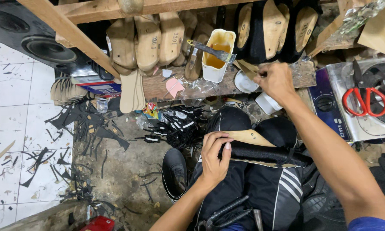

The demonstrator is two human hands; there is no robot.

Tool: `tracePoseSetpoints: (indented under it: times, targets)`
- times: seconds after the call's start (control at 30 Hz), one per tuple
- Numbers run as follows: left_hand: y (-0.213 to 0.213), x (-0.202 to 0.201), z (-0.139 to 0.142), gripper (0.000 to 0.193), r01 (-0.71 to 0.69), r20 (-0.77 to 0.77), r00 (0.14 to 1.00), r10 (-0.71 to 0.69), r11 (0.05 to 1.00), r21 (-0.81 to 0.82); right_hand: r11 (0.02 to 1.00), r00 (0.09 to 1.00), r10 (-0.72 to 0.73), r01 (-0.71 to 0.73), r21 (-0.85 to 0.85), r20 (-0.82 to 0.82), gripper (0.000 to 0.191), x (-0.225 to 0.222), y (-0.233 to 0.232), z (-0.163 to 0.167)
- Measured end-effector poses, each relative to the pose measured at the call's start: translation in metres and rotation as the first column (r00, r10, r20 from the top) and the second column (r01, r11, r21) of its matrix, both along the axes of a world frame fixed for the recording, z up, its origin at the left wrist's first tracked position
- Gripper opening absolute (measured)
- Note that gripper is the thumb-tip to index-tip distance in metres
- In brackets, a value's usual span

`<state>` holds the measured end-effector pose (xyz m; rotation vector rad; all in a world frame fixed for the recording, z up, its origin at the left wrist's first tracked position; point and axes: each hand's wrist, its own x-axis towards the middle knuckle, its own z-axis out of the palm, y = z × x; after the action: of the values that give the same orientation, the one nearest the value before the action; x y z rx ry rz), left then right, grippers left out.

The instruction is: The person sits on the floor of a shoe workshop and hammers a black fabric shoe upper over a wooden shoe last to shape it. They pull and press the upper around the last, trim excess material with red-handled shears, work on a second shoe, and handle the lasts and finished shoes on the rack above.

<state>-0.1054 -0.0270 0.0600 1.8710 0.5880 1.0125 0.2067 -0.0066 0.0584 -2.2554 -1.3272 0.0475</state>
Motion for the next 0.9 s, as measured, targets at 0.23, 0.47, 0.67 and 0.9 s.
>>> tracePoseSetpoints:
  times: [0.23,0.47,0.67,0.9]
  targets:
    - [0.0,-0.001,-0.002,0.012,0.012,-0.01,1.0,-0.012,1.0,-0.018,0.987,0.993,-0.119,0.12,-0.109,0.021,0.022,-0.005,-0.009,0.029]
    - [0.003,-0.004,0.001,0.018,0.075,0.014,0.997,-0.074,0.996,-0.039,0.977,0.992,-0.123,0.118,0.175,0.022,0.009,0.002,-0.061,0.049]
    - [0.017,-0.01,0.003,0.033,0.152,0.087,0.986,-0.144,0.984,-0.092,0.873,0.651,0.073,0.325,0.364,-0.756,0.011,-0.008,-0.137,0.059]
    - [0.025,0.031,-0.004,0.026,0.193,0.105,0.981,-0.163,0.879,-0.437,0.736,0.441,0.165,0.541,0.408,-0.882,0.009,-0.076,-0.208,0.053]
